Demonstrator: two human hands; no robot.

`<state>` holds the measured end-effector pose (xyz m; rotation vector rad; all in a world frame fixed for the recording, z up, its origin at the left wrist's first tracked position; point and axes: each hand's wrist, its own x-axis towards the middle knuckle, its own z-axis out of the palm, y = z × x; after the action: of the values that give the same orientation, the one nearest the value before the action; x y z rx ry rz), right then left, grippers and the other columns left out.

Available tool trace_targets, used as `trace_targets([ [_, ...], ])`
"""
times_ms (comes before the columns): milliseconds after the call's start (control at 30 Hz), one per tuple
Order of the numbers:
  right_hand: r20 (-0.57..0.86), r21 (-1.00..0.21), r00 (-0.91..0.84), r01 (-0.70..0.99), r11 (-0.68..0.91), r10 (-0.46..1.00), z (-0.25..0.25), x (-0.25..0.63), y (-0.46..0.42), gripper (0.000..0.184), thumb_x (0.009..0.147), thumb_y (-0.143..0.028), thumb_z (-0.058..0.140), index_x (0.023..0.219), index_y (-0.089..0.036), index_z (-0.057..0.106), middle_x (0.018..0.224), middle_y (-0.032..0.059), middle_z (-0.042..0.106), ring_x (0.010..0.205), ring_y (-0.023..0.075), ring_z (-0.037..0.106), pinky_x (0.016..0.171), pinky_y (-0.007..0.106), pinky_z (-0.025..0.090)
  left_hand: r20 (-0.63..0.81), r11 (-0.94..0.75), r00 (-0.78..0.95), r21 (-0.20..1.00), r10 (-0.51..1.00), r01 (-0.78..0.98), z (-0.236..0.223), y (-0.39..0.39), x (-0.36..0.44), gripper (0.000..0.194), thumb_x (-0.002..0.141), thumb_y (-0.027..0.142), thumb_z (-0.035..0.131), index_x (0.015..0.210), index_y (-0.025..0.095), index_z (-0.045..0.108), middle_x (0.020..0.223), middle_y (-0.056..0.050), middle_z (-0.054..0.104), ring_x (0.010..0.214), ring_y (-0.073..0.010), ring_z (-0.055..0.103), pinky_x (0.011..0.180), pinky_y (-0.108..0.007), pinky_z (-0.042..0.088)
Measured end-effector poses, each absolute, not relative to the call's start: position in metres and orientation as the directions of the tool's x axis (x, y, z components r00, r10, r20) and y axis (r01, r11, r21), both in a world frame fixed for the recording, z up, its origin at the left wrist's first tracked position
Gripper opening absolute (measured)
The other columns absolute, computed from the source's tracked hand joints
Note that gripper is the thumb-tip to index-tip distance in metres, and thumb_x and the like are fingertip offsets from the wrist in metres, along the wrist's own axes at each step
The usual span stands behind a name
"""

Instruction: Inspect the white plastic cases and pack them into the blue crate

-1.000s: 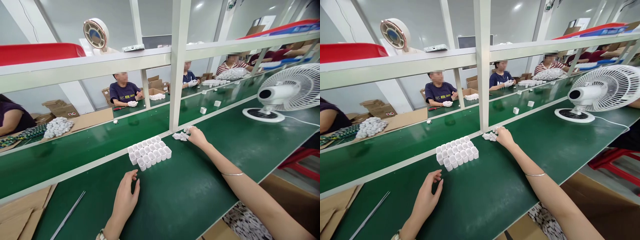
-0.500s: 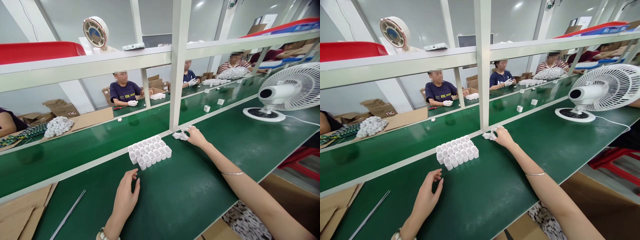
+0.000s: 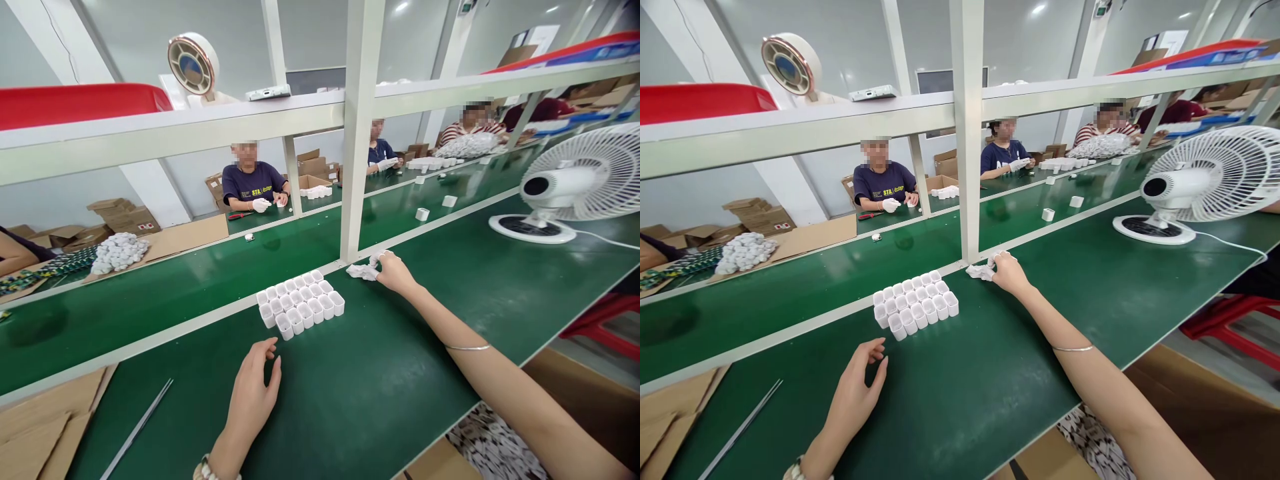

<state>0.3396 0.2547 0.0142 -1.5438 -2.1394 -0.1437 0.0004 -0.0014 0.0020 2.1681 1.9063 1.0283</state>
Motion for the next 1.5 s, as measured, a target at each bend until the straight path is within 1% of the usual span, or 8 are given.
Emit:
trace_targets([
  [300, 0.454, -0.180, -0.250, 0.914, 0.362, 0.855, 0.015, 0.341, 0.255, 0.014, 0.070, -0.007, 0.055, 0.079, -0.015, 0.063, 0.092, 0.0110, 0.059, 0.088, 0.0245, 0.055, 0.071, 0.029, 0.039, 0.433, -0.230, 0.001, 0.476, 0.901, 0.849, 0.003, -0.003, 0.001, 0.028, 0.096, 0.029, 0.043, 0.123, 0.023, 0.046, 0.101, -0.007, 0.060, 0.091, -0.0204, 0.063, 0.077, -0.036, 0.057],
  [467, 0.474, -0.211, -0.223, 0.910, 0.356, 0.852, 0.013, 0.342, 0.256, 0.011, 0.072, -0.009, 0.056, 0.078, -0.016, 0.061, 0.092, 0.0094, 0.059, 0.089, 0.0241, 0.054, 0.071, 0.029, 0.040, 0.445, -0.234, -0.002, 0.474, 0.896, 0.849, 0.003, -0.002, 0.000, 0.028, 0.096, 0.030, 0.043, 0.122, 0.023, 0.047, 0.100, -0.006, 0.061, 0.090, -0.0202, 0.064, 0.076, -0.035, 0.057],
  [633, 0.492, -0.248, -0.181, 0.908, 0.337, 0.851, 0.013, 0.341, 0.258, 0.009, 0.080, -0.019, 0.057, 0.088, -0.017, 0.061, 0.094, 0.0099, 0.059, 0.090, 0.0247, 0.055, 0.072, 0.030, 0.041, 0.440, -0.232, 0.001, 0.473, 0.898, 0.850, 0.003, -0.002, 0.001, 0.028, 0.096, 0.029, 0.044, 0.123, 0.023, 0.047, 0.101, -0.007, 0.061, 0.091, -0.0203, 0.064, 0.077, -0.036, 0.057],
  [767, 0.498, -0.264, -0.162, 0.907, 0.327, 0.852, 0.011, 0.341, 0.258, 0.029, 0.080, -0.022, 0.059, 0.108, -0.015, 0.060, 0.097, 0.0115, 0.059, 0.088, 0.0255, 0.056, 0.071, 0.031, 0.042, 0.445, -0.235, -0.001, 0.476, 0.896, 0.847, 0.003, -0.002, 0.001, 0.028, 0.096, 0.029, 0.044, 0.123, 0.023, 0.047, 0.101, -0.006, 0.061, 0.092, -0.0206, 0.064, 0.077, -0.035, 0.058],
  [833, 0.501, -0.264, -0.169, 0.904, 0.336, 0.849, 0.010, 0.341, 0.258, 0.032, 0.081, -0.021, 0.057, 0.113, -0.016, 0.061, 0.098, 0.0114, 0.059, 0.090, 0.0258, 0.056, 0.073, 0.031, 0.043, 0.442, -0.235, 0.000, 0.478, 0.897, 0.846, 0.003, -0.002, 0.001, 0.028, 0.096, 0.030, 0.044, 0.123, 0.024, 0.047, 0.102, -0.007, 0.061, 0.092, -0.0210, 0.064, 0.076, -0.036, 0.058],
  [1033, 0.505, -0.273, -0.170, 0.899, 0.343, 0.846, 0.007, 0.341, 0.260, 0.020, 0.083, -0.024, 0.057, 0.098, -0.016, 0.068, 0.100, 0.0121, 0.060, 0.093, 0.0256, 0.057, 0.075, 0.031, 0.045, 0.436, -0.234, 0.004, 0.478, 0.900, 0.847, 0.002, -0.002, 0.000, 0.028, 0.096, 0.030, 0.043, 0.123, 0.023, 0.046, 0.101, -0.007, 0.060, 0.091, -0.0211, 0.064, 0.076, -0.037, 0.058],
  [1267, 0.504, -0.293, -0.117, 0.909, 0.297, 0.856, 0.005, 0.344, 0.265, 0.019, 0.082, -0.025, 0.061, 0.096, -0.015, 0.067, 0.094, 0.0116, 0.060, 0.084, 0.0241, 0.058, 0.073, 0.031, 0.044, 0.440, -0.244, 0.010, 0.477, 0.898, 0.844, 0.002, -0.002, 0.000, 0.028, 0.096, 0.029, 0.043, 0.123, 0.023, 0.047, 0.101, -0.007, 0.060, 0.091, -0.0207, 0.064, 0.076, -0.036, 0.057],
  [1500, 0.492, -0.289, -0.099, 0.918, 0.270, 0.865, 0.004, 0.344, 0.265, 0.014, 0.079, -0.019, 0.062, 0.091, -0.015, 0.067, 0.091, 0.0102, 0.062, 0.080, 0.0225, 0.058, 0.070, 0.029, 0.042, 0.419, -0.225, 0.000, 0.486, 0.908, 0.844, 0.002, -0.002, 0.000, 0.027, 0.096, 0.028, 0.044, 0.123, 0.023, 0.046, 0.102, -0.006, 0.059, 0.091, -0.0198, 0.063, 0.078, -0.035, 0.057],
])
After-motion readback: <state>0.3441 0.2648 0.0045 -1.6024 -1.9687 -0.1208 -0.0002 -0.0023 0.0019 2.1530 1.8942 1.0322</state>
